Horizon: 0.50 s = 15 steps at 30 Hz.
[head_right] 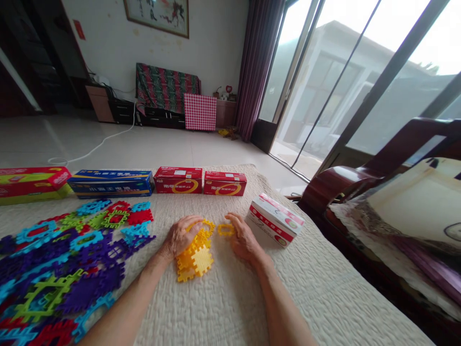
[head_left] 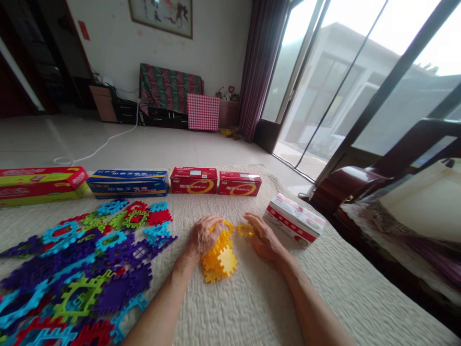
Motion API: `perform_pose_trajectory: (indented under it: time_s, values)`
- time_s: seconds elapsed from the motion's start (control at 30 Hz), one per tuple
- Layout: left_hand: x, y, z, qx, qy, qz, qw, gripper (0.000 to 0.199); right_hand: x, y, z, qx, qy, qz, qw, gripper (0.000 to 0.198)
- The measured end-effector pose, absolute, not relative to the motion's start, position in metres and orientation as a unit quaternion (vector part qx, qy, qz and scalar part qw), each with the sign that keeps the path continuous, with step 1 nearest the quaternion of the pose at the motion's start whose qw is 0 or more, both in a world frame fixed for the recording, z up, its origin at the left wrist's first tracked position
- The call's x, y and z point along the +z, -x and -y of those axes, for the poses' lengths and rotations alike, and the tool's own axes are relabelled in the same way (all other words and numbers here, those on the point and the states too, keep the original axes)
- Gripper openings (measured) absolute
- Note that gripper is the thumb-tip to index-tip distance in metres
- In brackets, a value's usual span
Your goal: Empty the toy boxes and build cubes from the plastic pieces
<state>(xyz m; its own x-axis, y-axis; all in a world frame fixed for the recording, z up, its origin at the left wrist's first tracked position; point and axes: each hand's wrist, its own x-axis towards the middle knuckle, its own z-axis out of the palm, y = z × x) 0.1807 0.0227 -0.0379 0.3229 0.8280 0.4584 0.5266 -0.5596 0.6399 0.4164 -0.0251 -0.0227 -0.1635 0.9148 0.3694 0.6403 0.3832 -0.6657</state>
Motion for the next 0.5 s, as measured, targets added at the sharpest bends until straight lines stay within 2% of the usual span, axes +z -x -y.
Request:
perform_pose_trajectory:
  time_s: [0.13, 0.27, 0.43, 0.5]
  values:
    - [-0.039, -0.181, -0.022, 0.377, -0.798, -0.439, 0.171, 0.035, -0.015, -0.421, 0.031, 0.229, 0.552, 0.724, 0.345, 0.059]
    - [-0.036, -0.182, -0.016, 0.331, -0.811, -0.453, 0.166, 0.035, -0.011, -0.405, 0.034, 0.16, 0.594, 0.724, 0.311, 0.058]
    - [-0.027, -0.18, -0.014, 0.334, -0.796, -0.454, 0.222, 0.031, -0.015, -0.4, 0.032, 0.142, 0.566, 0.757, 0.293, 0.055]
    - [-0.024, -0.179, -0.015, 0.368, -0.775, -0.448, 0.251, 0.032, -0.016, -0.406, 0.031, 0.165, 0.534, 0.773, 0.299, 0.063]
